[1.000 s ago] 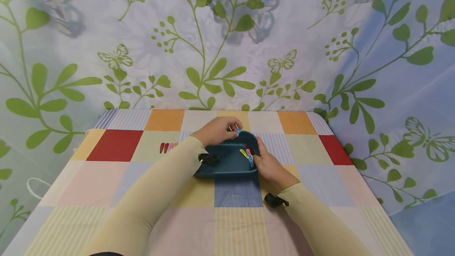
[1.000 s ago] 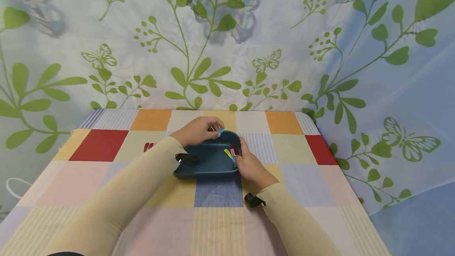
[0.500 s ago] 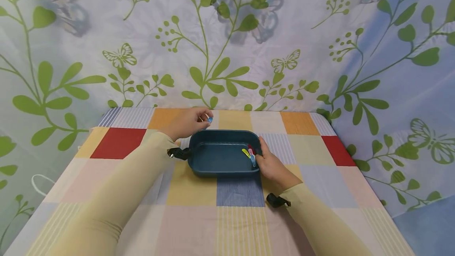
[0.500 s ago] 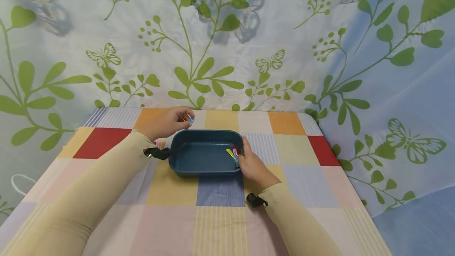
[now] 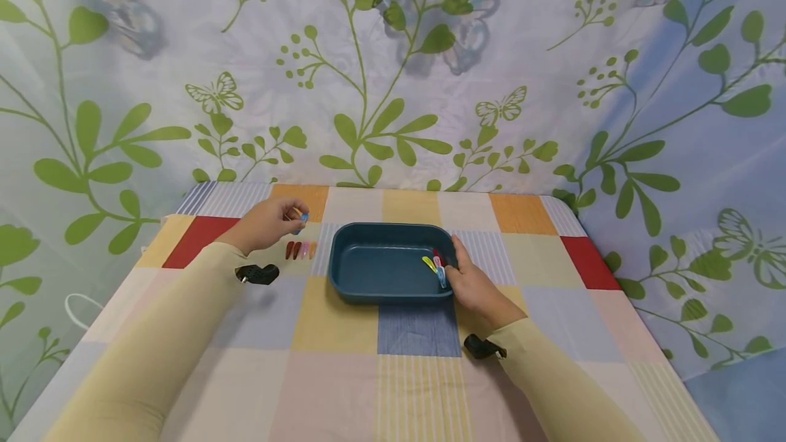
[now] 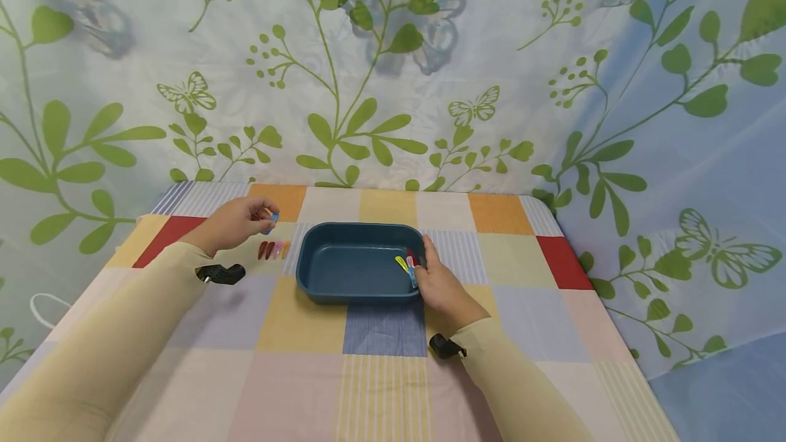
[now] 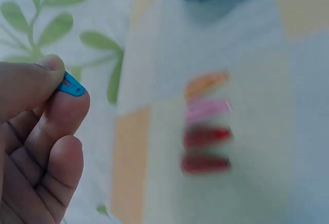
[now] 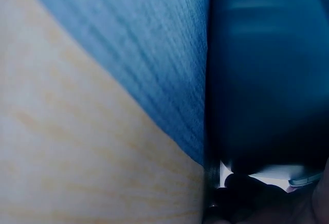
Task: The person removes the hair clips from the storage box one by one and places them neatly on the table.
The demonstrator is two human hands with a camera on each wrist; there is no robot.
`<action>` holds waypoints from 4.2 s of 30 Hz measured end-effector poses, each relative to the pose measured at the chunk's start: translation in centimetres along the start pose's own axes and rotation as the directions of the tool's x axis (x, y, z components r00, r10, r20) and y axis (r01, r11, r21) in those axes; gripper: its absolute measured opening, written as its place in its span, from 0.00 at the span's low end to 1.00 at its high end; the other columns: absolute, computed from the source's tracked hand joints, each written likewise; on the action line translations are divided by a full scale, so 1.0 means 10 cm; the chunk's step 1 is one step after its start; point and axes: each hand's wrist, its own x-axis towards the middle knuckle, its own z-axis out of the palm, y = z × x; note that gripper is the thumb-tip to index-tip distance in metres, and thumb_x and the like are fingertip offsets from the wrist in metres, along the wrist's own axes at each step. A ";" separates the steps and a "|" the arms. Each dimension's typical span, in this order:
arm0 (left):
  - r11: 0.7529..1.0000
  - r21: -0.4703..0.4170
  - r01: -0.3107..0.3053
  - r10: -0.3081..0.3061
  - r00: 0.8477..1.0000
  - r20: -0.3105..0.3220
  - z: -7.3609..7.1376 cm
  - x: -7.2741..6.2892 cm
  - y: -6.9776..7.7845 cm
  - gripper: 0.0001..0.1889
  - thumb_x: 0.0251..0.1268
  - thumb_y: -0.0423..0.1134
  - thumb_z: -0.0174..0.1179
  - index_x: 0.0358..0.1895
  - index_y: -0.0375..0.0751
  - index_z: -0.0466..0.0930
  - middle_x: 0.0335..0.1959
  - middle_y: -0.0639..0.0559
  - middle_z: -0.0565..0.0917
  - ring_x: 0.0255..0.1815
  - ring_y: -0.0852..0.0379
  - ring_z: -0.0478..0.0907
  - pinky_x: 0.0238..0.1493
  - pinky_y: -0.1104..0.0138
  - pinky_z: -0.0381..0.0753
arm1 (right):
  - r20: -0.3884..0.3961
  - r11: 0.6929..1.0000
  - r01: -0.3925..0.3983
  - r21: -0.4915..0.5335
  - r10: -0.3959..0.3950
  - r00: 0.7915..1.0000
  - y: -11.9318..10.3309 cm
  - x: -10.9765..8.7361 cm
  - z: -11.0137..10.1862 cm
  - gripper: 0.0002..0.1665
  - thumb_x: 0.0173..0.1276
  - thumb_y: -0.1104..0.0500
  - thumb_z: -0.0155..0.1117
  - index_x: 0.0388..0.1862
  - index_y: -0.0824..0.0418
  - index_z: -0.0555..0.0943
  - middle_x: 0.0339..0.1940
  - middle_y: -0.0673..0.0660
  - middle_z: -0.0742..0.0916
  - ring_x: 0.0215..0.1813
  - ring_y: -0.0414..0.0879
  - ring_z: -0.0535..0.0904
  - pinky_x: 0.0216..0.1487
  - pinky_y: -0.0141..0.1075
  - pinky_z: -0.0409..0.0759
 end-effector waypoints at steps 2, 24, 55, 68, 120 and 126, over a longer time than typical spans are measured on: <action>0.999 0.019 0.030 -0.029 1.000 -0.003 -0.02 -0.06 -0.11 0.14 0.78 0.39 0.62 0.60 0.39 0.80 0.44 0.45 0.88 0.46 0.44 0.86 0.47 0.58 0.81 | 0.002 1.000 -0.003 0.010 0.003 1.000 0.00 0.00 0.00 0.43 0.85 0.53 0.40 0.89 0.53 0.35 0.89 0.66 0.52 0.87 0.66 0.50 0.84 0.63 0.48; 0.974 0.095 0.207 -0.209 0.978 0.013 0.06 -0.22 -0.73 0.17 0.73 0.43 0.66 0.58 0.40 0.82 0.41 0.49 0.86 0.43 0.51 0.79 0.44 0.62 0.77 | 0.018 1.000 -0.004 0.026 0.003 1.000 0.05 0.04 0.01 0.44 0.84 0.54 0.40 0.89 0.51 0.33 0.89 0.65 0.49 0.88 0.66 0.48 0.83 0.65 0.47; 0.969 0.045 0.241 -0.243 0.969 0.049 0.14 -0.14 -0.73 0.18 0.71 0.45 0.69 0.57 0.39 0.84 0.42 0.47 0.86 0.44 0.50 0.79 0.44 0.64 0.78 | 0.015 1.000 0.013 0.014 -0.013 1.000 0.04 0.03 0.00 0.43 0.84 0.55 0.39 0.89 0.54 0.34 0.89 0.65 0.49 0.88 0.66 0.47 0.83 0.65 0.47; 0.959 0.116 0.260 -0.273 0.956 0.111 0.11 -0.13 -0.63 0.19 0.71 0.45 0.68 0.60 0.39 0.85 0.44 0.47 0.88 0.43 0.51 0.81 0.43 0.64 0.82 | 0.009 1.000 0.029 0.012 -0.029 1.000 0.05 0.04 0.01 0.43 0.84 0.55 0.39 0.89 0.55 0.34 0.89 0.66 0.50 0.88 0.66 0.48 0.84 0.64 0.48; 0.959 0.108 0.261 -0.278 0.943 0.183 0.07 -0.15 -0.68 0.22 0.69 0.43 0.69 0.64 0.43 0.84 0.38 0.50 0.83 0.42 0.51 0.75 0.40 0.63 0.76 | 0.008 1.000 0.011 0.013 -0.011 1.000 0.05 0.04 0.01 0.44 0.84 0.54 0.39 0.89 0.52 0.33 0.90 0.63 0.49 0.88 0.65 0.47 0.84 0.64 0.47; 0.958 0.103 0.267 -0.282 0.942 0.182 0.06 -0.15 -0.67 0.22 0.69 0.44 0.69 0.64 0.44 0.83 0.38 0.50 0.82 0.42 0.51 0.75 0.39 0.63 0.75 | 0.005 1.000 0.011 0.016 -0.011 1.000 0.05 0.04 0.01 0.44 0.83 0.54 0.39 0.89 0.53 0.33 0.90 0.63 0.49 0.88 0.65 0.47 0.84 0.63 0.47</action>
